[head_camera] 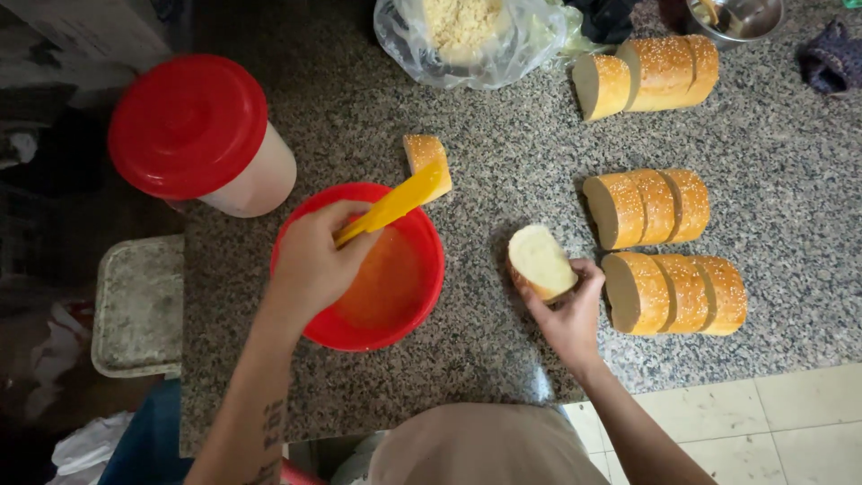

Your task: Spreading a topping onto sliced baguette pieces using a spatula.

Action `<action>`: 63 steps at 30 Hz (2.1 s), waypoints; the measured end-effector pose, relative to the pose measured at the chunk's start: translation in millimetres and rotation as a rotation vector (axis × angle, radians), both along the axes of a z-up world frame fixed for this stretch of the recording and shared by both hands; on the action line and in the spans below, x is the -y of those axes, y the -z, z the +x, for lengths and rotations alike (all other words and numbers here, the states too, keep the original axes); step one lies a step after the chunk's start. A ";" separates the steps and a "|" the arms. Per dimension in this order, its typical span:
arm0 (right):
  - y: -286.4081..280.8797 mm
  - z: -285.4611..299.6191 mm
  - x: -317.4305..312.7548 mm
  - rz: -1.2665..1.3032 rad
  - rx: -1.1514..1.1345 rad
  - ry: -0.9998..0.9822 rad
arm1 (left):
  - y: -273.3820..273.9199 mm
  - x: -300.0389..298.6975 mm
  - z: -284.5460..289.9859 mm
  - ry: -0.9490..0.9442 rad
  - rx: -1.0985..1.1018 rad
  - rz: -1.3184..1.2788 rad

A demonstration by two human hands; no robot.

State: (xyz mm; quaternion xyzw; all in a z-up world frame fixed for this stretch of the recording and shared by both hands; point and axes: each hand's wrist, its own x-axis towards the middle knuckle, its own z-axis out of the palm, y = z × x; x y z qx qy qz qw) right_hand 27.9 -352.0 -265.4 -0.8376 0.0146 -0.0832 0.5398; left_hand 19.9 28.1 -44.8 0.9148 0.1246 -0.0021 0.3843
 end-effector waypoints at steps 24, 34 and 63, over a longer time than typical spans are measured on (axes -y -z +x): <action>-137.1 78.8 -21.0 0.522 -0.585 -0.215 | 51.6 -5.2 -32.9 0.177 -0.156 0.806; -176.3 69.5 -71.4 0.705 -0.864 0.098 | 63.1 58.9 5.1 0.335 -0.442 0.747; -197.9 63.7 -117.4 0.936 -0.890 -0.021 | -65.8 21.6 -36.9 0.084 0.635 0.794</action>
